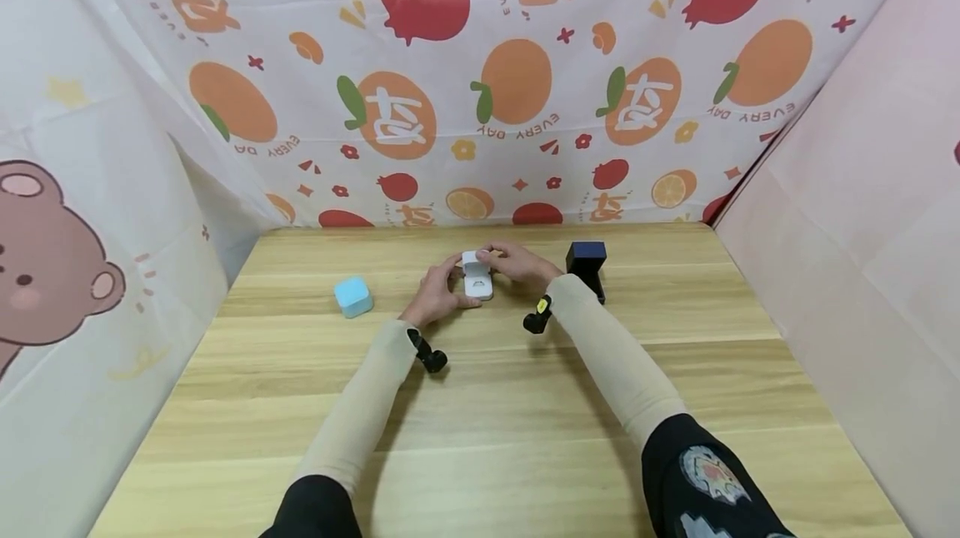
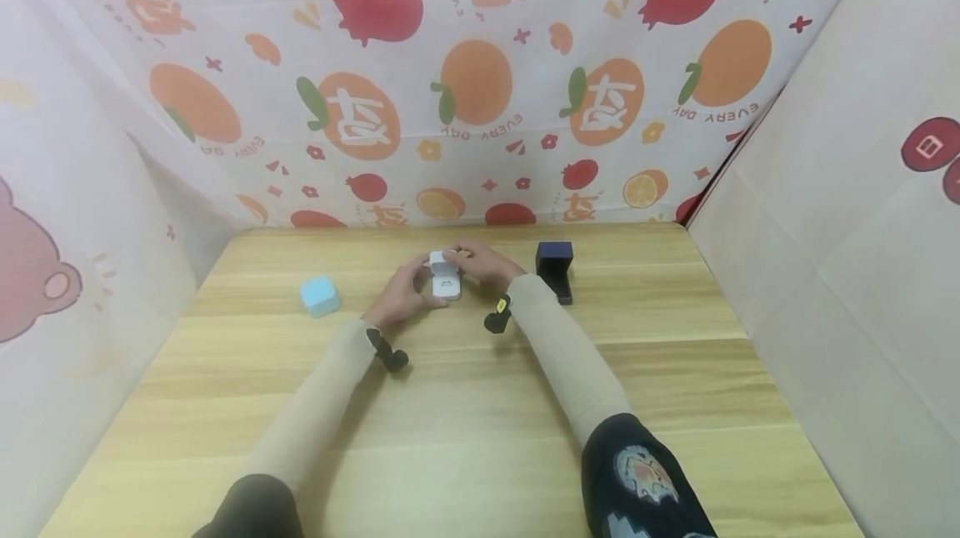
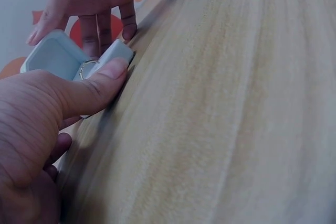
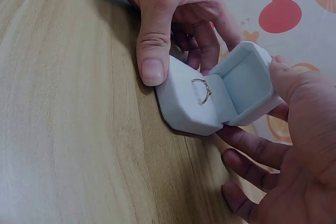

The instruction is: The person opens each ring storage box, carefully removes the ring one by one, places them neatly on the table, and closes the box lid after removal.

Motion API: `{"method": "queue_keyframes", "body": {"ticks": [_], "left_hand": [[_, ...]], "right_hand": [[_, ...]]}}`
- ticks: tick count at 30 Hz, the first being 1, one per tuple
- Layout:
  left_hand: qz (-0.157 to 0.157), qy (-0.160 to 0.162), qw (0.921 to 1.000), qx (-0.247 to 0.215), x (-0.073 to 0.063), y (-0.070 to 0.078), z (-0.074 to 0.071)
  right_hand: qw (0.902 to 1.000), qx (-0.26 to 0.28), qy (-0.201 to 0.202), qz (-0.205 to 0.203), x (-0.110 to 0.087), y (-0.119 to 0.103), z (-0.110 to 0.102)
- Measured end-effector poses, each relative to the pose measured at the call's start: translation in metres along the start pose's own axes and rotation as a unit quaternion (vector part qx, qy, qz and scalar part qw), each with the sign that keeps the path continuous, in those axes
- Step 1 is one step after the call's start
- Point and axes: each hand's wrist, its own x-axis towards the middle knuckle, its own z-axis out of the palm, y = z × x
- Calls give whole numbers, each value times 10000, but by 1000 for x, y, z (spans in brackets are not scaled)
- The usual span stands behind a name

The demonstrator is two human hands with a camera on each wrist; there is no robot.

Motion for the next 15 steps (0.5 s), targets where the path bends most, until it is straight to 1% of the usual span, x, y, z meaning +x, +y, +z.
{"method": "queue_keyframes", "body": {"ticks": [4, 8, 15], "left_hand": [[-21, 26, 10000, 73, 0, 1, 1], [-13, 85, 9999, -63, 0, 3, 1], [-27, 133, 9996, -232, 1, -3, 4]], "right_hand": [[10000, 23, -51, 27, -3, -2, -2], [9999, 78, -30, 130, -5, -5, -5], [9994, -245, 97, 217, -5, -7, -9]]}}
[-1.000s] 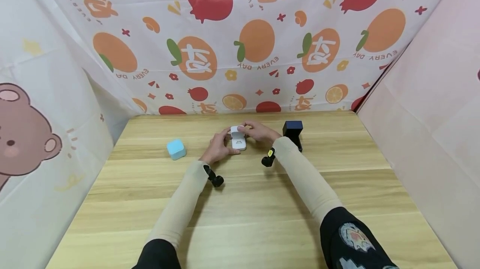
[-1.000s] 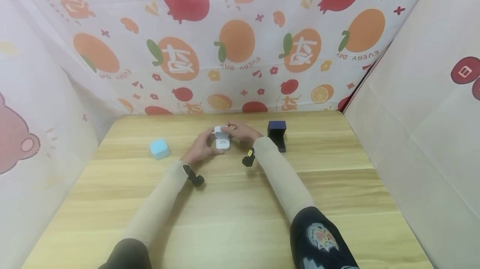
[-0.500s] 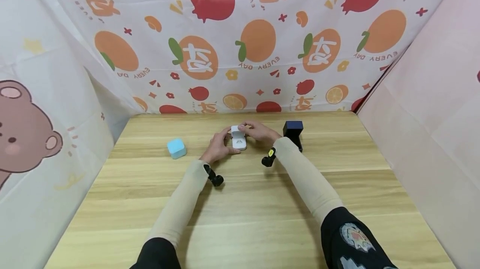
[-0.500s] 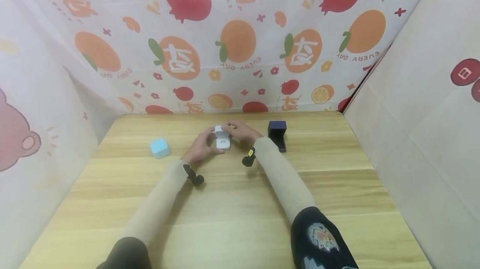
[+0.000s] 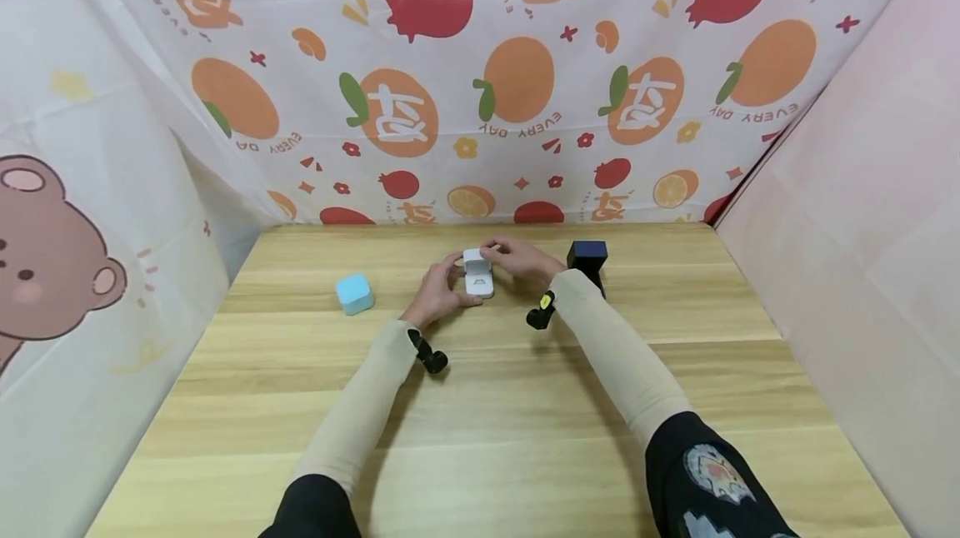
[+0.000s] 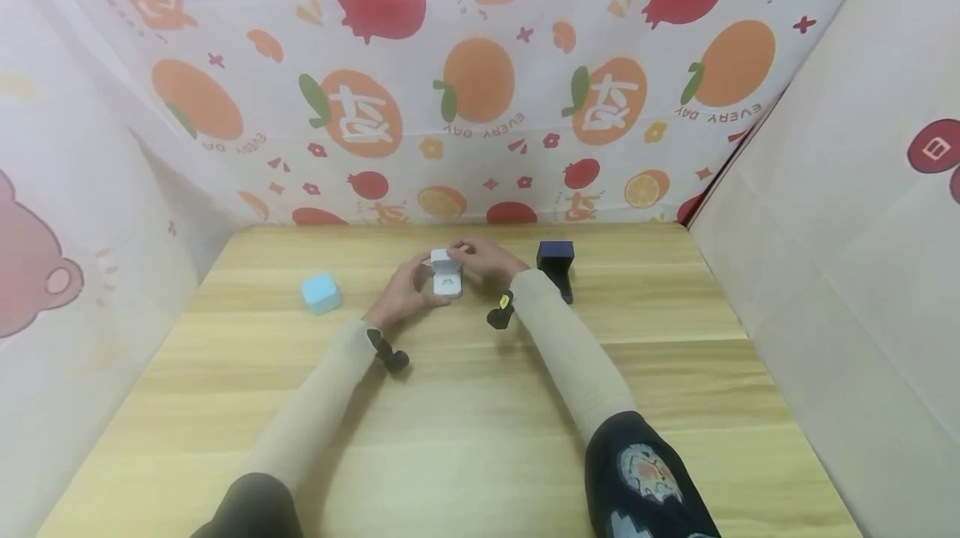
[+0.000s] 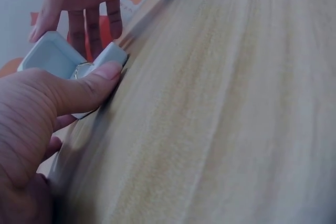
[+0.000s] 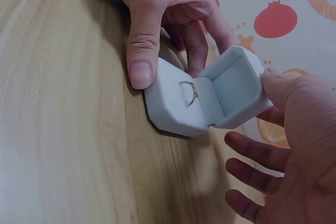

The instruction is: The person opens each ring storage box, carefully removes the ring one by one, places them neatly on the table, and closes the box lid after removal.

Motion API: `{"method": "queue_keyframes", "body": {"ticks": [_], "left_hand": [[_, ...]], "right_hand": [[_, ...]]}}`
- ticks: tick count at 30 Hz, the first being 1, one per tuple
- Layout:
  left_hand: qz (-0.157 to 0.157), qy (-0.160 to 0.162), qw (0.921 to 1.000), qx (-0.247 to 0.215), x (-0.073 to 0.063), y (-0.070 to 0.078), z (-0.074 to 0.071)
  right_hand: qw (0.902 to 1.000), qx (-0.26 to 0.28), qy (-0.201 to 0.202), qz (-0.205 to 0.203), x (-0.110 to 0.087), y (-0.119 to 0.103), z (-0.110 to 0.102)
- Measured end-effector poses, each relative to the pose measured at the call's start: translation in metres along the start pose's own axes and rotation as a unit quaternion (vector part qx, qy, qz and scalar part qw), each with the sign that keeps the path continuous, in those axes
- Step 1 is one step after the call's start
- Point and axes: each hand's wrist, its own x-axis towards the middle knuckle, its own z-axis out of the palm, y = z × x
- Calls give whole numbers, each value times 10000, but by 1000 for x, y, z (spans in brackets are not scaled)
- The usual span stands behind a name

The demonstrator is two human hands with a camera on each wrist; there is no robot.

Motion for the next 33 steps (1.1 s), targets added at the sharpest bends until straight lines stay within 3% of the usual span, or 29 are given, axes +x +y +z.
{"method": "queue_keyframes", "body": {"ticks": [5, 24, 33], "left_hand": [[-30, 48, 10000, -41, -2, -2, 2], [-83, 105, 9999, 57, -1, 2, 2], [-185, 68, 9998, -5, -5, 1, 2]], "right_hand": [[9999, 97, 59, 36, -3, -2, -4], [9934, -311, 1024, -411, -5, -27, -26], [9948, -236, 902, -406, -10, -32, -27]]}}
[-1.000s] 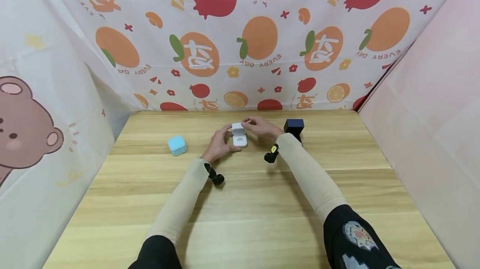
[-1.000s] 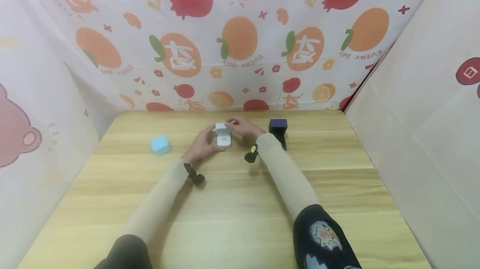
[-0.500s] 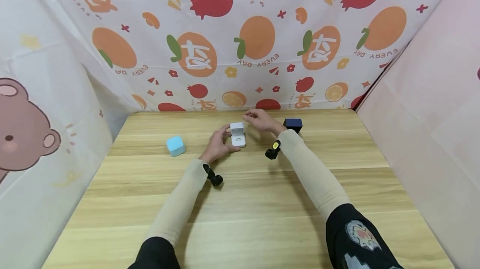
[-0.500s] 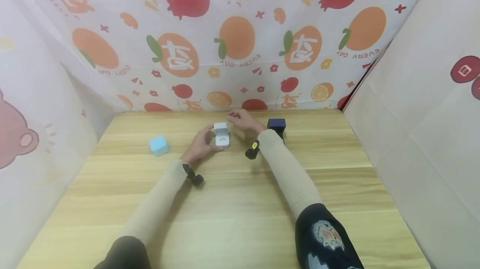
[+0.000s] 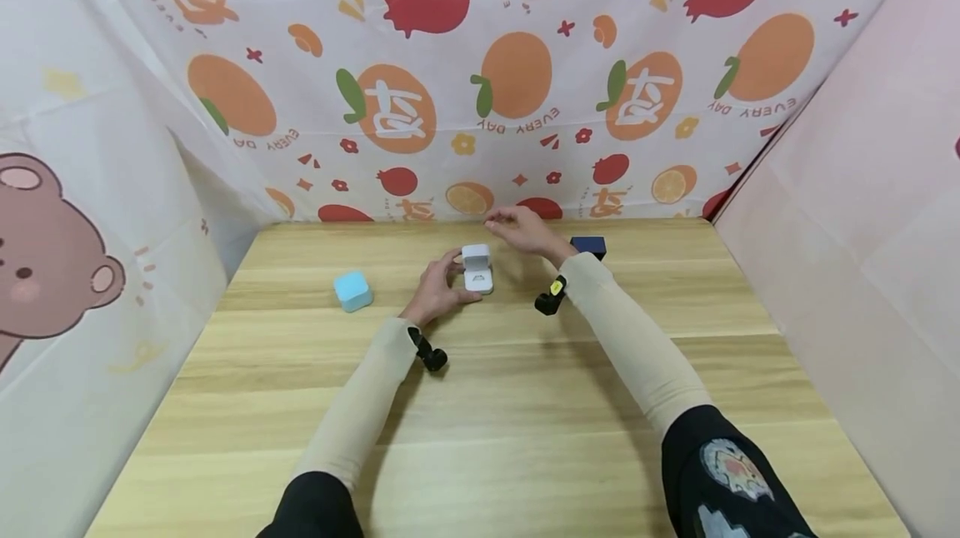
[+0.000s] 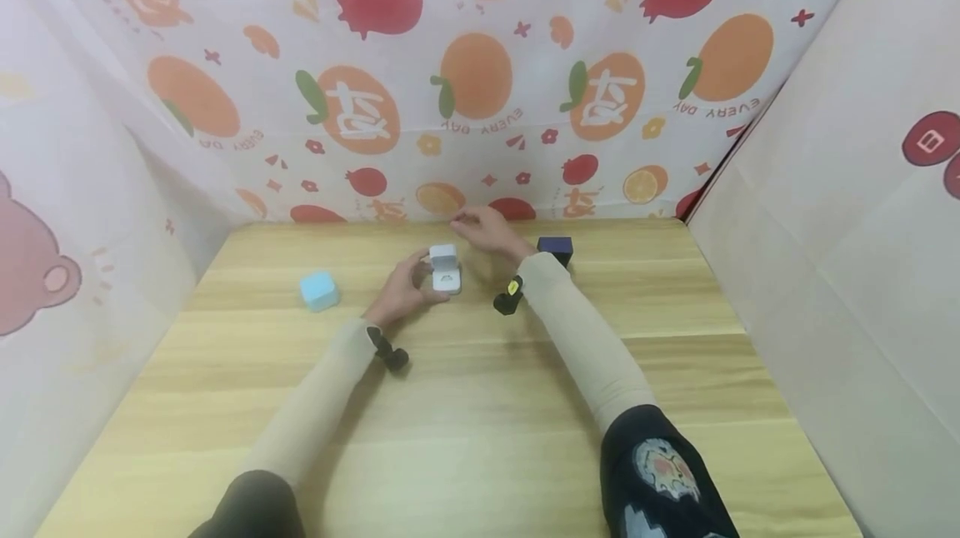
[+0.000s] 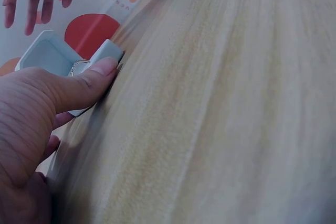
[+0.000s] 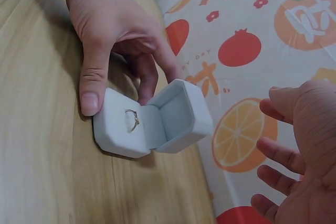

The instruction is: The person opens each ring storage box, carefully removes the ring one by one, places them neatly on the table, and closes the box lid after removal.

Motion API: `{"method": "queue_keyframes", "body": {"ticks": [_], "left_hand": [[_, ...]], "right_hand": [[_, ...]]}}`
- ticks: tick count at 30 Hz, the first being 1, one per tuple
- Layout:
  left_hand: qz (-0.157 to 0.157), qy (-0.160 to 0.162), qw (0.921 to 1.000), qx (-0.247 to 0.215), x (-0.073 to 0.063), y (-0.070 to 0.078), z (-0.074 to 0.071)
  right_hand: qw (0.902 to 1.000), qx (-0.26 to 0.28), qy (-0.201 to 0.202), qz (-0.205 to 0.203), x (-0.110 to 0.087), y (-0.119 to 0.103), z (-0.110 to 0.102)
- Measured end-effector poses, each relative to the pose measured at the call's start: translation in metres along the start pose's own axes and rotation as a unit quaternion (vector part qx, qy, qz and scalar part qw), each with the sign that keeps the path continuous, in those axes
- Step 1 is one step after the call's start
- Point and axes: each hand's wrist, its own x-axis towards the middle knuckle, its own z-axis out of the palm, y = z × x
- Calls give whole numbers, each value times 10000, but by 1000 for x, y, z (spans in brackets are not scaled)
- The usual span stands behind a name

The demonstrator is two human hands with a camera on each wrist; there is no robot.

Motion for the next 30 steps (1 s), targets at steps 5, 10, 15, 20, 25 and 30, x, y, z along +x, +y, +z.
{"method": "queue_keyframes", "body": {"ticks": [5, 10, 15, 20, 25, 30], "left_hand": [[55, 65, 10000, 16, 1, 0, -1], [61, 43, 9999, 128, 1, 1, -2], [-15, -13, 9999, 125, -2, 2, -1], [-41, 9, 9999, 105, -3, 2, -1], [13, 30, 9999, 122, -1, 0, 0], [72, 28, 9999, 150, -1, -2, 0]], "right_hand": [[10000, -65, -16, -70, -2, 1, 2], [9997, -188, -97, -121, -6, 1, 5], [9993, -310, -146, -163, -10, 6, 11], [9985, -376, -185, -363, -12, 8, 16], [9989, -360, -117, -264, -14, 13, 21], [9993, -189, -192, -260, -15, 18, 27]]}}
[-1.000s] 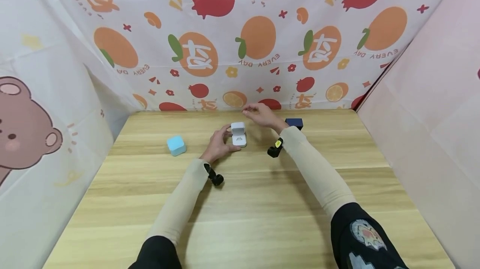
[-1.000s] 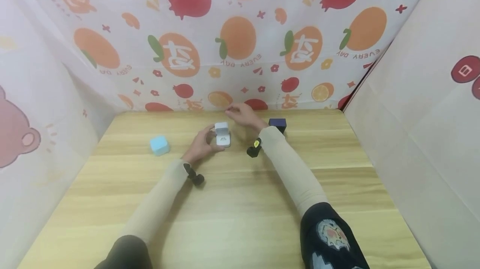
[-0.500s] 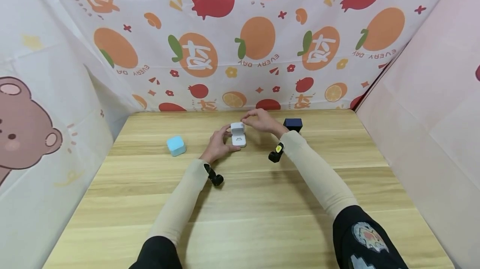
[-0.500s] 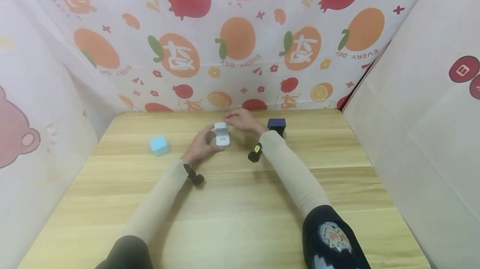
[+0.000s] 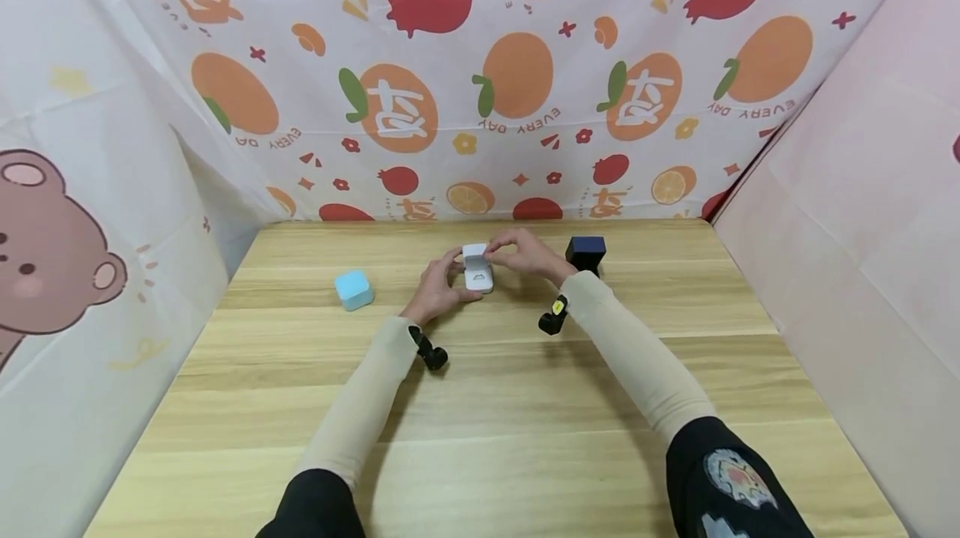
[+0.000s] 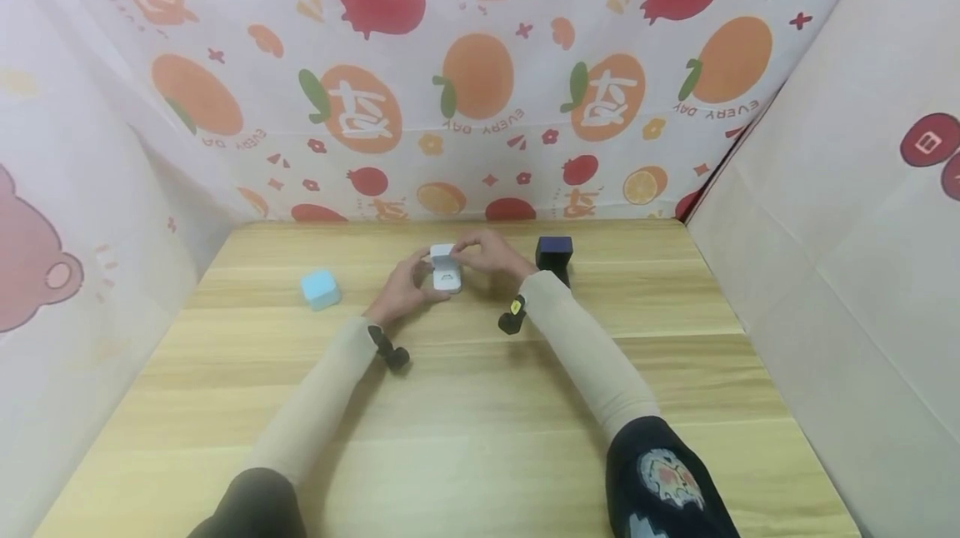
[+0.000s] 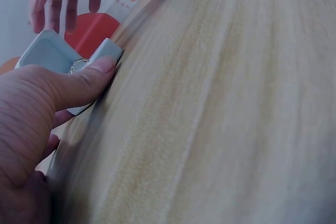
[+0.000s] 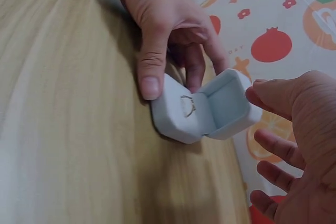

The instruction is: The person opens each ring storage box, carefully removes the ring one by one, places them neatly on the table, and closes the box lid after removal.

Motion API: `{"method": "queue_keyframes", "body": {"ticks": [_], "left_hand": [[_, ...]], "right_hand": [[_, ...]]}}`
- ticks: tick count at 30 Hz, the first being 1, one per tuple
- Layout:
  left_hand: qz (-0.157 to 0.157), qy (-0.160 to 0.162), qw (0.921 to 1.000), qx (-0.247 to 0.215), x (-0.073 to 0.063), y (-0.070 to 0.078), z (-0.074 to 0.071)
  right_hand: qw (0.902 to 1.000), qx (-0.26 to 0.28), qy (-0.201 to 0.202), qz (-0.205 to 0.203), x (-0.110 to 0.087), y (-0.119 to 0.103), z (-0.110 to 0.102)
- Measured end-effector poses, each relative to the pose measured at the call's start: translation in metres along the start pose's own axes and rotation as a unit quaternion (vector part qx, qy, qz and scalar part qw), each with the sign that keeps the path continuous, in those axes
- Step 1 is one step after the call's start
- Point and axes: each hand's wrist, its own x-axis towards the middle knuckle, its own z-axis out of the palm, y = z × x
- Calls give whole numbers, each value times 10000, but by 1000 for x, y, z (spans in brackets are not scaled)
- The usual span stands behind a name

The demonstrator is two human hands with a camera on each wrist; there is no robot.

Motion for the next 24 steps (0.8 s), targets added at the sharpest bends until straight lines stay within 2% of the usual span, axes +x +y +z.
{"method": "queue_keyframes", "body": {"ticks": [10, 18, 24], "left_hand": [[32, 38, 10000, 12, 0, 0, 1], [10, 43, 10000, 8, 0, 1, 1], [-7, 18, 10000, 19, 1, 1, 0]], "right_hand": [[9986, -222, -107, -467, -2, 18, 15], [9997, 21, -8, -237, -5, 23, 26], [9995, 19, 90, -308, -3, 22, 33]]}}
